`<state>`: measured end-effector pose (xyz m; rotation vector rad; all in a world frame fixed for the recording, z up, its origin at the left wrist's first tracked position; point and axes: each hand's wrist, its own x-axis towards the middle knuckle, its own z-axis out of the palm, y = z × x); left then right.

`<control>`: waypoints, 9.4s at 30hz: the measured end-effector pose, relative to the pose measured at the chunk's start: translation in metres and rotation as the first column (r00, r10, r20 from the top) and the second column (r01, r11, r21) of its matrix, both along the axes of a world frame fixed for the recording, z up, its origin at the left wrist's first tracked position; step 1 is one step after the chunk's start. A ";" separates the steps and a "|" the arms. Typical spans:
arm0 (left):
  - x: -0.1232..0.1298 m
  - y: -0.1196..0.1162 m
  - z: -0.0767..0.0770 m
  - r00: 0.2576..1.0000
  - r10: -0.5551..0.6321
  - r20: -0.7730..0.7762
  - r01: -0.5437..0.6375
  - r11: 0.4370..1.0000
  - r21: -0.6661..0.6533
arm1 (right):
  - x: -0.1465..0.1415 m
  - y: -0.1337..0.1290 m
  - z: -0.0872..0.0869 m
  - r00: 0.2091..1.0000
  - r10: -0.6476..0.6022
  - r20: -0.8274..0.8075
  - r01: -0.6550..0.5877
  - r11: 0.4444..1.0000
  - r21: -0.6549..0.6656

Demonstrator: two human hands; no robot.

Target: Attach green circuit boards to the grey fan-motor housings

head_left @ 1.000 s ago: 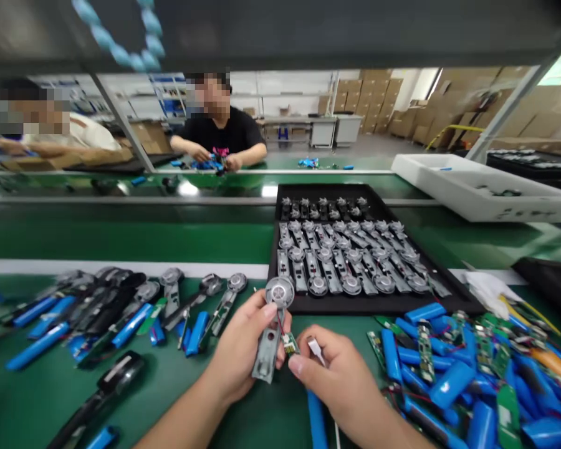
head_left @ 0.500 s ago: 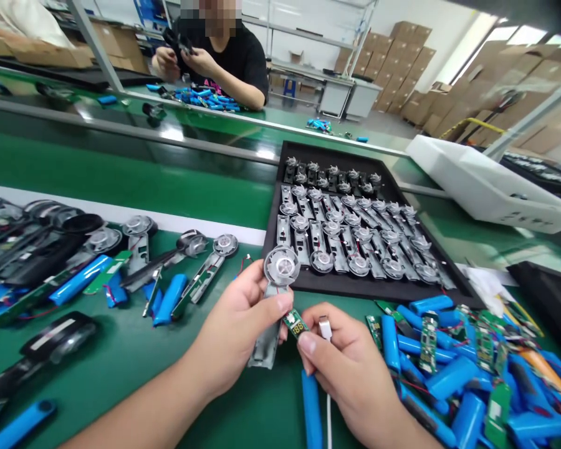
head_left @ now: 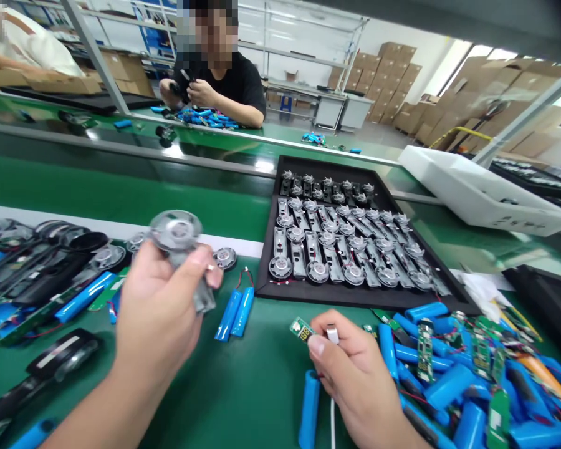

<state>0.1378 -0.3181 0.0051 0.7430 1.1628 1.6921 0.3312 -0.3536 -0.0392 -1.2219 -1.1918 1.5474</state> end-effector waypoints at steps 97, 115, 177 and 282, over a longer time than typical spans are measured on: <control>0.021 -0.033 -0.017 0.677 -0.727 0.117 0.734 0.679 -0.023 | 0.006 -0.004 0.030 0.993 0.113 -0.026 -0.099 0.944 0.315; 0.018 -0.035 -0.017 0.713 -0.700 0.035 0.700 0.714 0.002 | 0.004 -0.006 0.037 0.972 -0.076 0.223 -0.073 0.805 0.589; 0.011 -0.031 -0.011 0.630 -0.777 -0.005 0.776 0.630 -0.020 | 0.009 -0.009 0.034 0.982 0.189 0.021 -0.189 0.962 0.199; 0.044 -0.037 0.001 0.952 -0.301 0.054 0.306 0.929 -0.207 | -0.002 -0.004 0.029 0.998 0.019 0.057 -0.025 0.995 0.098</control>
